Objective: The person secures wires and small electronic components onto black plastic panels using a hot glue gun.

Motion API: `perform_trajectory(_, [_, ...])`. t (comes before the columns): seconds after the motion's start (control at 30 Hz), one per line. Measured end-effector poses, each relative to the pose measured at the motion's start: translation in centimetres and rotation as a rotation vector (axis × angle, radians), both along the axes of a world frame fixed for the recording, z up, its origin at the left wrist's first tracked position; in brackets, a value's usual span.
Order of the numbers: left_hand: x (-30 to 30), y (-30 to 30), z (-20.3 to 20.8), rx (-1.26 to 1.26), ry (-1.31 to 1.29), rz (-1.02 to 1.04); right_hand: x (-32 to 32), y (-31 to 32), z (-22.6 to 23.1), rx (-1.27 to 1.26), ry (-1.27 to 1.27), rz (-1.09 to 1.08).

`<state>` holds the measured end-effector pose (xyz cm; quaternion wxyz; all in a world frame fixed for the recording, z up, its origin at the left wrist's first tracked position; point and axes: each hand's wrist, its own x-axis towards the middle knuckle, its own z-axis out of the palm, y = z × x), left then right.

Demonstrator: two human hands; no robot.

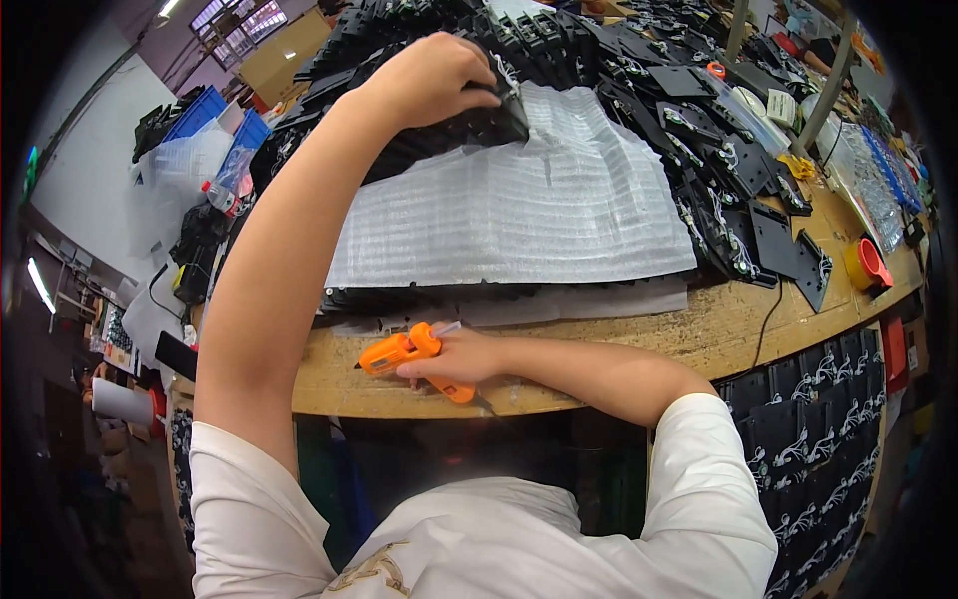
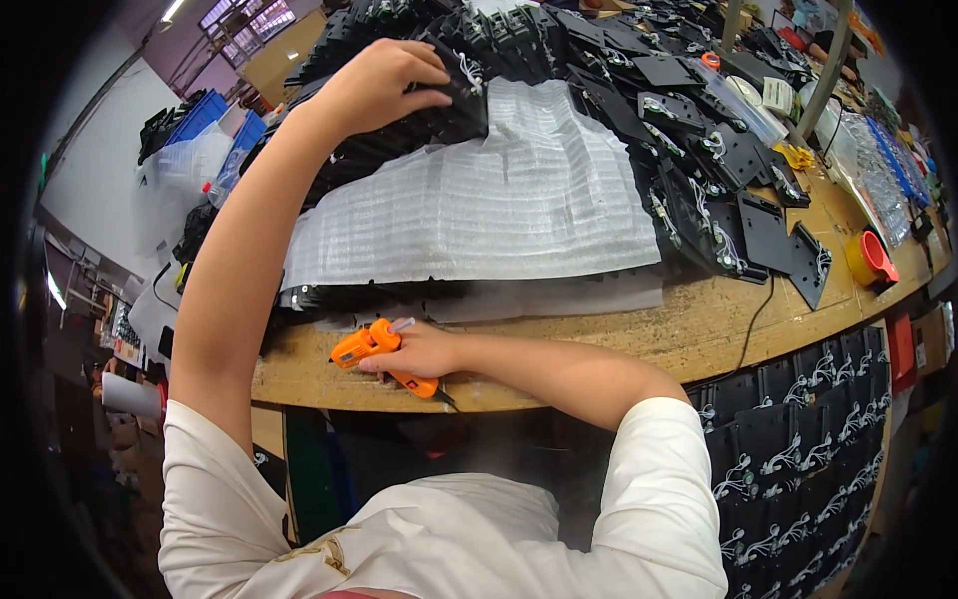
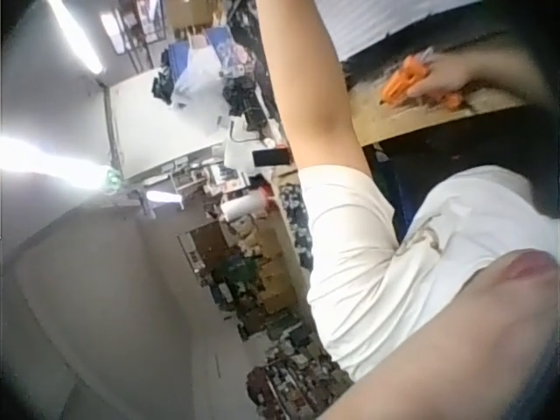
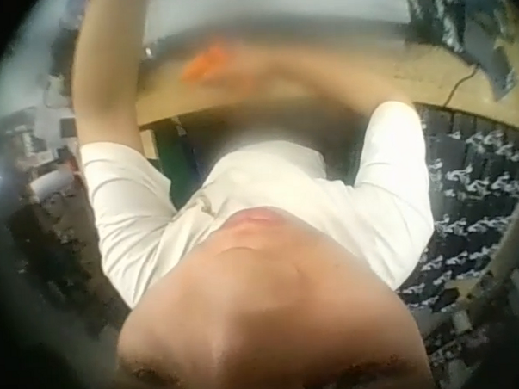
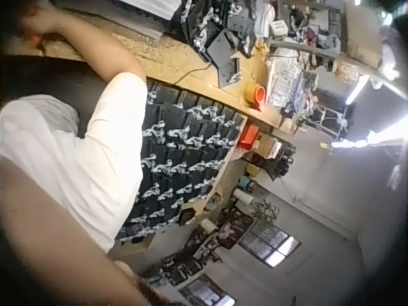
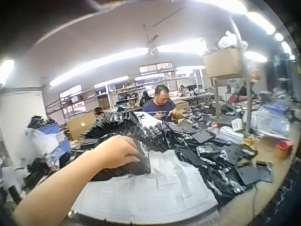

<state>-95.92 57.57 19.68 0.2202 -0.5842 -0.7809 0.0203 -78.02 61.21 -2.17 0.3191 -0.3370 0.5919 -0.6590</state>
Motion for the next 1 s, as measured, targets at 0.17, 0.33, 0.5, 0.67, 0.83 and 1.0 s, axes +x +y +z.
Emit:
perform_trajectory(0.17, [6.2, -3.8, 0.5, 0.449, 0.235, -0.08, -0.1, -0.4, -1.5, -0.067, 0.028, -0.023])
perform_trajectory(0.33, [20.7, -16.6, -2.5, 0.504, 0.106, 0.181, -0.3, -0.6, -1.9, 0.02, -0.099, -0.1])
perform_trajectory(0.5, [27.5, -23.8, -13.0, 0.696, 0.025, 0.352, 0.5, -0.3, -0.8, 0.08, -0.192, -0.253])
perform_trajectory(0.67, [25.7, -24.3, -19.8, 0.793, 0.135, 0.41, 0.6, -0.3, -0.3, 0.013, -0.414, -0.269])
perform_trajectory(0.83, [24.6, -23.1, -21.4, 0.725, 0.073, 0.38, 0.9, -0.7, 0.7, 0.079, -0.327, -0.227])
perform_trajectory(1.0, [22.8, -23.8, -23.3, 0.847, 0.116, 0.197, -0.1, -0.6, -0.5, 0.132, 0.144, -0.206])
